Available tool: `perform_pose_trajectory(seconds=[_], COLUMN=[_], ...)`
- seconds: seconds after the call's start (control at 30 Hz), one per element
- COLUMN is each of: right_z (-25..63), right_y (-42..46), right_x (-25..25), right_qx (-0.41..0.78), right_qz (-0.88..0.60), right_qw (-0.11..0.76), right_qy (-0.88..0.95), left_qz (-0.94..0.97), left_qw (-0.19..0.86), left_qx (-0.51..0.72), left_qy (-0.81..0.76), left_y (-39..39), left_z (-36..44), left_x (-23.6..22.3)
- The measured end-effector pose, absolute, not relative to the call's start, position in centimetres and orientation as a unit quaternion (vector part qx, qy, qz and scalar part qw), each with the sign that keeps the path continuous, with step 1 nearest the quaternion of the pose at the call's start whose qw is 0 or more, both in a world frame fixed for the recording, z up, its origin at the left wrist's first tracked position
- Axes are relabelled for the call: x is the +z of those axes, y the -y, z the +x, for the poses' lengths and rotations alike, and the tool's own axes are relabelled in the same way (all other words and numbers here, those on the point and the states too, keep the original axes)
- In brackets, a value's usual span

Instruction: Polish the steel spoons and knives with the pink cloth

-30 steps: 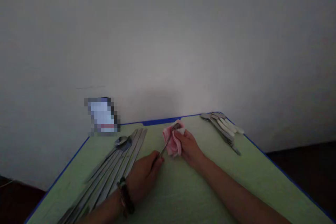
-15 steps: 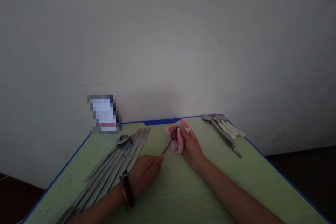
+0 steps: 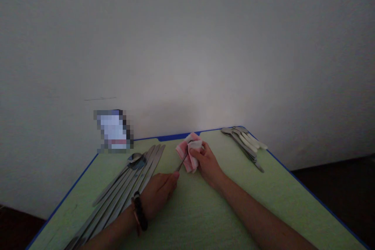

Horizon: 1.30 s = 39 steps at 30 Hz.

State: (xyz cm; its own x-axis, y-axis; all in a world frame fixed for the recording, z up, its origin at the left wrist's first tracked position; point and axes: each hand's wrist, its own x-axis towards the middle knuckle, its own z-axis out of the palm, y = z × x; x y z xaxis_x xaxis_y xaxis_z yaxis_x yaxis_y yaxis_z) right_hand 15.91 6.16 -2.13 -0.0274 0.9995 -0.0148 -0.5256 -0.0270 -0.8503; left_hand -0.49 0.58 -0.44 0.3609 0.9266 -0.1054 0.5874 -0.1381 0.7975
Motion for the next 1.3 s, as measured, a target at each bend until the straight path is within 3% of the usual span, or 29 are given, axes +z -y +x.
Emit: perform_pose_trajectory(seconds=[0.2,0.43,0.77,0.93,1.1,1.3], right_z=[15.5,15.7,15.9,15.9,15.9,16.2], right_y=[-6.4,-6.3,-6.1,-5.9,-6.8,-7.0], right_x=[-2.0,-0.5,-1.1,-1.1,-1.4,-0.9], right_qx=[0.626,0.718,0.7,0.699,0.71,0.756], right_qz=[-0.316,-0.204,-0.289,-0.287,-0.273,-0.236], right_qw=[0.624,0.593,0.576,0.564,0.601,0.576], right_qy=[0.345,0.301,0.309,0.332,0.244,0.201], left_qz=[0.719,0.728,0.734,0.735,0.747,0.748], left_qw=[0.406,0.395,0.38,0.389,0.372,0.375], left_qx=[0.214,0.208,0.205,0.205,0.2,0.193], left_qy=[-0.522,-0.521,-0.524,-0.517,-0.514,-0.513], left_y=[-0.5,-0.4,-0.4,-0.6,-0.6,-0.4], left_z=[-0.6,-0.6,-0.6,-0.7,-0.6,-0.6], left_x=[-0.5,-0.2,-0.3,-0.6,-0.5,-0.4])
